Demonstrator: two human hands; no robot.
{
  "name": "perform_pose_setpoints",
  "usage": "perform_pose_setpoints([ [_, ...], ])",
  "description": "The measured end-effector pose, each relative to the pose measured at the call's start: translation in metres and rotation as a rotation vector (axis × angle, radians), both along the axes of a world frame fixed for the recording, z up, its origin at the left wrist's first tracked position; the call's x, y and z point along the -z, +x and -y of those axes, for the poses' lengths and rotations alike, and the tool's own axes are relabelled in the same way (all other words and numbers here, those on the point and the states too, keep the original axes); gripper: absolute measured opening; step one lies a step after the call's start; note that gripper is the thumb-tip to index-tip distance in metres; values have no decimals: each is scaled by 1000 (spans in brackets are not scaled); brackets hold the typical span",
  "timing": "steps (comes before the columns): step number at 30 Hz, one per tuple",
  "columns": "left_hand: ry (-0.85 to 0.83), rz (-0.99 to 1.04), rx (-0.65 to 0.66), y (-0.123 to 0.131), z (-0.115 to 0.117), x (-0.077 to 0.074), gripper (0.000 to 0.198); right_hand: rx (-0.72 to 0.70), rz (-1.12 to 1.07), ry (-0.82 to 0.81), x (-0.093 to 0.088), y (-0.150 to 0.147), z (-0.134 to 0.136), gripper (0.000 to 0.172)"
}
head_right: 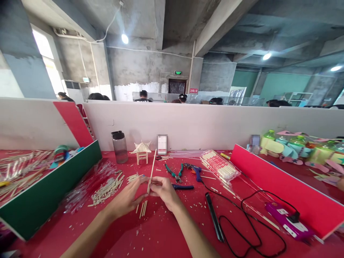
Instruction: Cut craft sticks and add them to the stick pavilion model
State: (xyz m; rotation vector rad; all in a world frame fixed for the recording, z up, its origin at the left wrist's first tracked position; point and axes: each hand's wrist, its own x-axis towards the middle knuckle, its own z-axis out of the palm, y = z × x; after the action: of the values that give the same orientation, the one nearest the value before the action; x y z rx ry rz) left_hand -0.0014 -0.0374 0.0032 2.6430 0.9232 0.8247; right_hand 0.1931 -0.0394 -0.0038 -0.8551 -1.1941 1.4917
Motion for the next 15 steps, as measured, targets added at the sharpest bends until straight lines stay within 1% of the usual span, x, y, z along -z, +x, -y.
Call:
perform_pose_setpoints([
  [6,59,0,-16,0,-1,3,53,34,-9,-4,0,-1,0,40],
  [11,77,-10,-8,0,-1,4,53,72,-45,-47,-1,-2,1,43],
  [15,79,6,-27,0,-2,6,48,54,-54,-63,-3,-1,2,42],
])
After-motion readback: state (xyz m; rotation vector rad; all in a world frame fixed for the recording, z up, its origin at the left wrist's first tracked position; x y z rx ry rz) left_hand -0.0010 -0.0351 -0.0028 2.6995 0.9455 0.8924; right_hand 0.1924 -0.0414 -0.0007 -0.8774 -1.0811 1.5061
